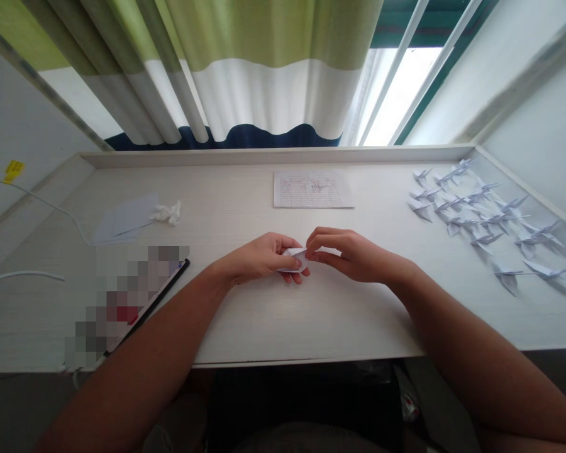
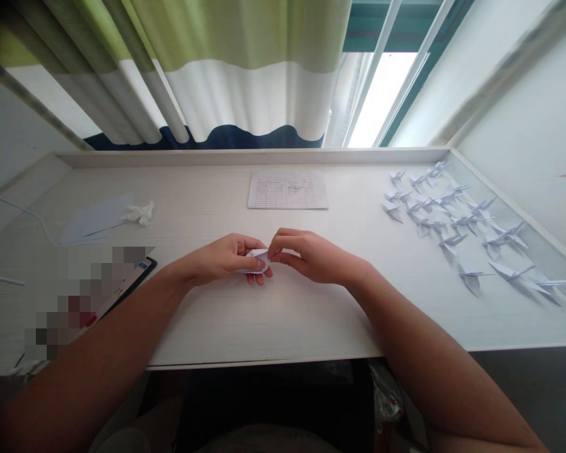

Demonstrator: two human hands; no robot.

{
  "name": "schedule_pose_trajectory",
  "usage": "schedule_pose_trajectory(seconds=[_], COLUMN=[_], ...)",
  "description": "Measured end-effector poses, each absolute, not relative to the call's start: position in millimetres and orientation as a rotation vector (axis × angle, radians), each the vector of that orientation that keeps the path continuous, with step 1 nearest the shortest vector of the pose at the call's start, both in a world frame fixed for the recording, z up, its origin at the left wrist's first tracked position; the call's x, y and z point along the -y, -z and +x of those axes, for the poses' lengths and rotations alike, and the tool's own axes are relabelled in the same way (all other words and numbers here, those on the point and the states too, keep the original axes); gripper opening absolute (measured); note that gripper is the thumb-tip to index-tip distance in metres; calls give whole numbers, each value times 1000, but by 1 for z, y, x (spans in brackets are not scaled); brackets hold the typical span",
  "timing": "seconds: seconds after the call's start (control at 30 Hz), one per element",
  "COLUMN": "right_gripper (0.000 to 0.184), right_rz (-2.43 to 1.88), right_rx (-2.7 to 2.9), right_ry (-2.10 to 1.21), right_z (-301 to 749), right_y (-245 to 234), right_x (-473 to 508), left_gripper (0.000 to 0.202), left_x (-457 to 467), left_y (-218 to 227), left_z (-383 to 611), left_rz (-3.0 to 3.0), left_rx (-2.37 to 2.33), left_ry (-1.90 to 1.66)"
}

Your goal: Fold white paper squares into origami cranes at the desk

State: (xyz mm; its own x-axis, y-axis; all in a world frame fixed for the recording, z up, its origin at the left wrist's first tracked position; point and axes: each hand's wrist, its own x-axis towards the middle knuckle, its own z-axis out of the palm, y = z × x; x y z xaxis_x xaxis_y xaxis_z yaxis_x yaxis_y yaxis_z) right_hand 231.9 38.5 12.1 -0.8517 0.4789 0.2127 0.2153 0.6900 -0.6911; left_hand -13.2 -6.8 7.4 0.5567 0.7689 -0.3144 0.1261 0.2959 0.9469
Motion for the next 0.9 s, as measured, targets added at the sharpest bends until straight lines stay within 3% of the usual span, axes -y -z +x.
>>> schedule_pose_trajectory(seconds=[0.37, 0.67, 0.9], right_gripper=[15, 18, 19], right_rz=[-560, -660, -680], right_rx=[2455, 2112, 1952], right_ry=[-1032, -1366, -1449], right_z=[230, 227, 225], right_y=[-7, -4, -5], right_x=[-39, -39, -41], left_gripper=[23, 19, 38], left_x=[7, 10, 10], left_y=[-2, -13, -10], left_z=[-16, -10, -6], left_rz=[1189, 1158, 1102], left_rx=[-910, -885, -905], left_ry=[-480, -526, -615])
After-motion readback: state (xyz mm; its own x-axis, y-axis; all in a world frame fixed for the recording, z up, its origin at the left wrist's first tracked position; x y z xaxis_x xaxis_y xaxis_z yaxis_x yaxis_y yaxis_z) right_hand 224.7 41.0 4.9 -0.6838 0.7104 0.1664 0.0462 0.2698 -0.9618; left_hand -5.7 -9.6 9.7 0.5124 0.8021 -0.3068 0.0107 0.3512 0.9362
